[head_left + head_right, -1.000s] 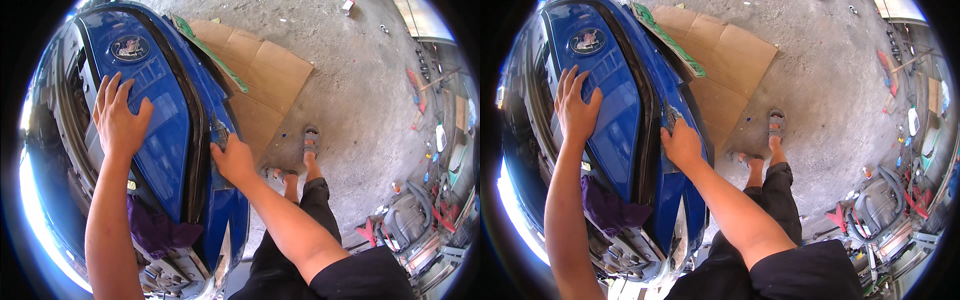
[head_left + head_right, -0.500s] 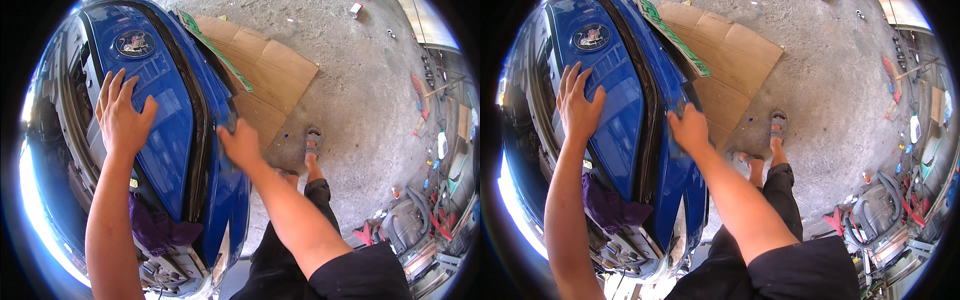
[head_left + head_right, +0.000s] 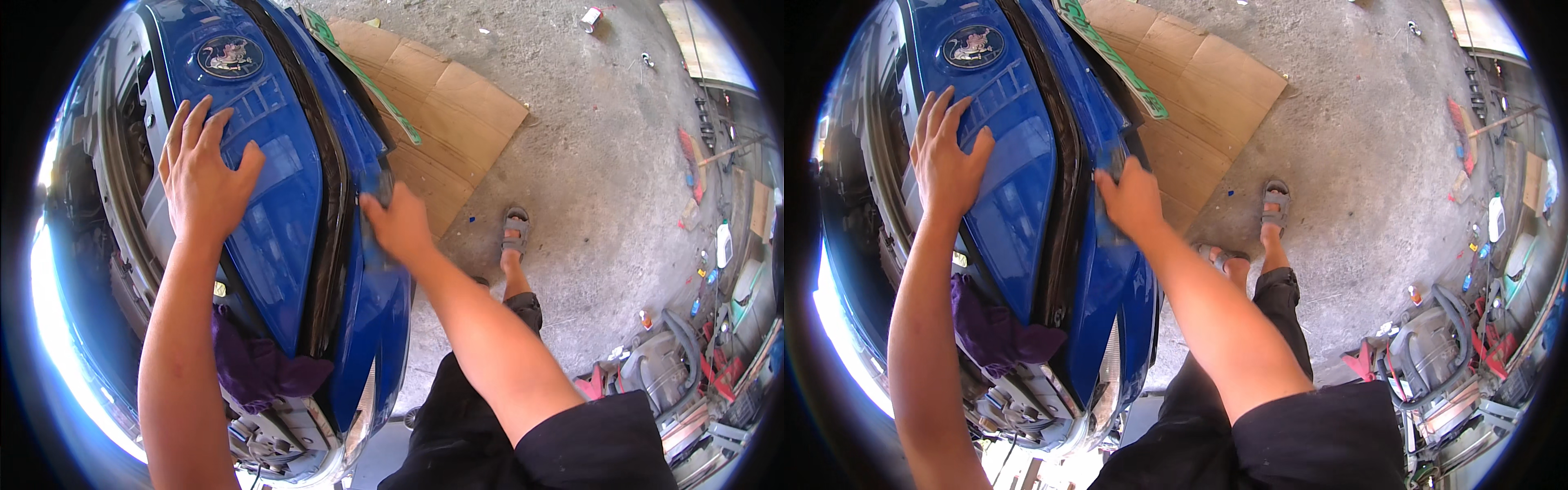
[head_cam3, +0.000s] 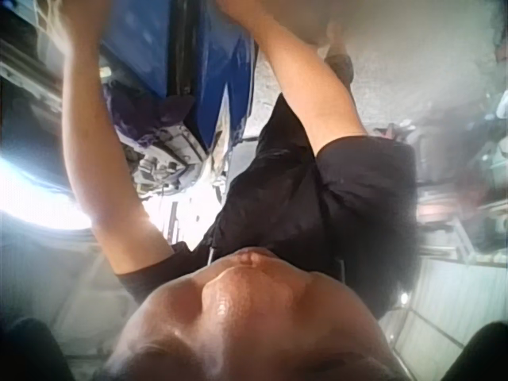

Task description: The person sands the blue surface of a vehicle with a blue sanding block.

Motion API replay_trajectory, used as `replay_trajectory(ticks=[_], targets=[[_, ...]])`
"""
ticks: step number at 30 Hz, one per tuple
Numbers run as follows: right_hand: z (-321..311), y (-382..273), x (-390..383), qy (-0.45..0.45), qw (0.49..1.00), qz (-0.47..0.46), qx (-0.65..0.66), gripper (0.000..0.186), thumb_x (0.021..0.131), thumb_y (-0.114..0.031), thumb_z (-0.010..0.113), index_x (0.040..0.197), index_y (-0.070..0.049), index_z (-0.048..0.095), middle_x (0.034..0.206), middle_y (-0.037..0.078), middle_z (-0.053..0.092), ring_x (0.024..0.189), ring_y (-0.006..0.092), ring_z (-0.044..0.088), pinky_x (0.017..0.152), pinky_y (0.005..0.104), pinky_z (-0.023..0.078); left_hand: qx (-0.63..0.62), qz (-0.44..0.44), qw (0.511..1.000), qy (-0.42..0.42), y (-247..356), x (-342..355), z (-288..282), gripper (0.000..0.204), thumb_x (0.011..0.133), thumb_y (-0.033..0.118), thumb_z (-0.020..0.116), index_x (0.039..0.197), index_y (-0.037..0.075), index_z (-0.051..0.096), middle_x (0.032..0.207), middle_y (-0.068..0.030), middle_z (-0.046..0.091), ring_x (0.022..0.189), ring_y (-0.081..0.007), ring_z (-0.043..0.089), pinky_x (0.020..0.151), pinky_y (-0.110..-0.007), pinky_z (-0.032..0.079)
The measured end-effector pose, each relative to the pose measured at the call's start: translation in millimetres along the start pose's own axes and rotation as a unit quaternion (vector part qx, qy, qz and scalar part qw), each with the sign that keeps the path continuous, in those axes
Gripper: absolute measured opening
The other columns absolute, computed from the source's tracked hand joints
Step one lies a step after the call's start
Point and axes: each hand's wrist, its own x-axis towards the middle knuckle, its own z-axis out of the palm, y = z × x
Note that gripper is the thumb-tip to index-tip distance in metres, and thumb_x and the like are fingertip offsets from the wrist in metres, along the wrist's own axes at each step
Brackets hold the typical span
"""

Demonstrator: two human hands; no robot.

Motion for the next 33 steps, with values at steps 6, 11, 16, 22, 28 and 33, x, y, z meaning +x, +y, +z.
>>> replay_trajectory(ticks=[6,11,16,22,28,33], targets=[[1.7,3.7,-12.6,-0.002,1.000,0.003,0.018,0.040,0.085,-0.034,0.069,0.097,0.003,0.058,0.088,0.029,0.065,0.090,0.0462,0.063,0.077,0.0482,0.050,0.030,0.000,0.999,-0.014,-4.8,-0.6,-4.6,0.054,0.081,0.036,0.057,0.131,0.014,0.058,0.149,-0.0070,0.043,0.145,-0.0258,0.027,0.117,-0.048,0.020],[-19.9,7.5,65.3,0.061,0.998,0.022,0.001,0.043,0.081,-0.036,0.075,0.093,0.003,0.060,0.087,0.025,0.068,0.084,0.0401,0.067,0.075,0.0448,0.051,0.016,-0.001,1.000,-0.012,-1.9,-0.3,-1.2,0.054,0.081,0.036,0.057,0.130,0.013,0.058,0.149,-0.0071,0.043,0.145,-0.0257,0.027,0.117,-0.049,0.020],[-27.2,18.1,16.0,-0.017,0.996,0.065,0.061,0.042,0.079,-0.035,0.077,0.092,0.002,0.063,0.084,0.020,0.069,0.080,0.0314,0.069,0.073,0.0395,0.052,0.028,0.002,1.000,-0.008,-5.1,-2.2,-0.1,0.054,0.082,0.036,0.057,0.130,0.013,0.058,0.149,-0.0073,0.043,0.144,-0.0258,0.028,0.117,-0.049,0.020],[-8.4,-4.3,-12.6,-0.029,0.992,0.079,0.094,0.036,0.080,-0.030,0.075,0.096,0.000,0.063,0.085,0.020,0.069,0.081,0.0316,0.069,0.075,0.0384,0.051,0.022,-0.001,1.000,-0.012,-4.1,-0.6,-3.7,0.053,0.082,0.035,0.057,0.130,0.012,0.059,0.148,-0.0077,0.043,0.144,-0.0261,0.028,0.117,-0.048,0.020],[5.0,-2.7,20.2,0.027,0.999,-0.013,-0.021,0.038,0.081,-0.032,0.072,0.100,0.000,0.062,0.093,0.026,0.068,0.091,0.0425,0.065,0.080,0.0462,0.051,0.012,0.002,1.000,-0.013,-0.3,-0.7,-4.2,0.053,0.081,0.034,0.058,0.128,0.011,0.060,0.147,-0.0082,0.044,0.144,-0.0258,0.028,0.117,-0.047,0.020],[2.7,-3.8,55.0,-0.026,0.998,0.003,-0.065,0.042,0.082,-0.035,0.071,0.100,0.001,0.060,0.098,0.027,0.066,0.096,0.0445,0.062,0.082,0.0492,0.050,0.001,0.009,1.000,0.004,-0.8,1.4,-3.5,0.052,0.080,0.035,0.059,0.125,0.009,0.062,0.145,-0.0091,0.046,0.144,-0.0255,0.028,0.117,-0.045,0.019]])
